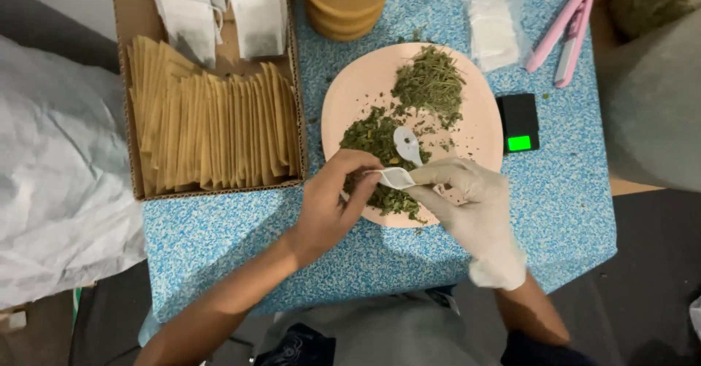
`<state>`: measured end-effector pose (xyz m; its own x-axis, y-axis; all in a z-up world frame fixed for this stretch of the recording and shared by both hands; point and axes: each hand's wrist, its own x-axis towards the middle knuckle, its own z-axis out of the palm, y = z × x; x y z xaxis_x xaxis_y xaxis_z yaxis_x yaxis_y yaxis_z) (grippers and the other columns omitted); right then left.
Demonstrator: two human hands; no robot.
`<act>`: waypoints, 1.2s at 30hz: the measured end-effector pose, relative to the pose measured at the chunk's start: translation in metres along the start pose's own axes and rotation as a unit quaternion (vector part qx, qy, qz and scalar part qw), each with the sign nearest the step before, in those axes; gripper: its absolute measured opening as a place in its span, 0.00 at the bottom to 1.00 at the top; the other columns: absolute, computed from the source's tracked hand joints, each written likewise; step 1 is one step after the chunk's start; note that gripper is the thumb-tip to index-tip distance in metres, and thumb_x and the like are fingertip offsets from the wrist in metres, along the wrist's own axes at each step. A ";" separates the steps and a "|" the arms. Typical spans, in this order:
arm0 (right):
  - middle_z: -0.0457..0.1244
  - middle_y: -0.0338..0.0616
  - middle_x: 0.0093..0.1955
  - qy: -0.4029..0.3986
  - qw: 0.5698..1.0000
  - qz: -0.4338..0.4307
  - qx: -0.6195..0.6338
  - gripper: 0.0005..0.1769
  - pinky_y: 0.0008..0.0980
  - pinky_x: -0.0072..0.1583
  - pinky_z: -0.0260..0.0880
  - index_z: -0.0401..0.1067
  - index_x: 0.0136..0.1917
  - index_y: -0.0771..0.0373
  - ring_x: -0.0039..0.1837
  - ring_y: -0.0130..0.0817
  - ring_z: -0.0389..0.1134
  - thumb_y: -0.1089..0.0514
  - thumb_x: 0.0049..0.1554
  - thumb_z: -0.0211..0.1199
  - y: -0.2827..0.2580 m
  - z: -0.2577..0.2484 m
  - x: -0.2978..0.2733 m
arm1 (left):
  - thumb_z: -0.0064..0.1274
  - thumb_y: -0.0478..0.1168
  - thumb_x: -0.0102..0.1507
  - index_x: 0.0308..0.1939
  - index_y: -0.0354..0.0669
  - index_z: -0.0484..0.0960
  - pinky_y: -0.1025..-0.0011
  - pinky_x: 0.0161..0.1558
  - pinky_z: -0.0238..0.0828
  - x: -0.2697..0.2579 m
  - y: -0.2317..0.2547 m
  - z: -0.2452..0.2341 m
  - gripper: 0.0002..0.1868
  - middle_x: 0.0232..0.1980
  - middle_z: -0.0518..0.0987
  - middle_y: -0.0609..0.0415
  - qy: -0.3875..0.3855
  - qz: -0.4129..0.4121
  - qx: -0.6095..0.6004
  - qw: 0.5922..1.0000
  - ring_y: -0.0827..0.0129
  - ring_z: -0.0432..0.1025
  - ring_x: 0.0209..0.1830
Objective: Filling small white filter bags with loose green tea leaves using a plastic spoon on a production table.
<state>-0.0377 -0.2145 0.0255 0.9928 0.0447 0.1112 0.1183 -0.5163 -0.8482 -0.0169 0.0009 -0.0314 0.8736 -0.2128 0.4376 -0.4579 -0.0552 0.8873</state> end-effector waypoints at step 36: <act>0.72 0.44 0.47 -0.032 0.884 -0.355 -0.301 0.18 0.34 0.46 0.75 0.79 0.55 0.56 0.44 0.42 0.75 0.73 0.55 0.74 -0.012 0.004 0.015 | 0.68 0.33 0.64 0.71 0.28 0.80 0.45 0.56 0.85 -0.009 -0.007 0.012 0.31 0.63 0.84 0.34 0.025 0.128 0.036 0.991 0.45 0.81 0.57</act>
<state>-0.0238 -0.2043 0.0352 0.6732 0.5790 0.4599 0.7001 -0.6993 -0.1444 -0.0231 -0.0083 -0.0429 0.7330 -0.1807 0.6557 -0.6751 -0.0758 0.7338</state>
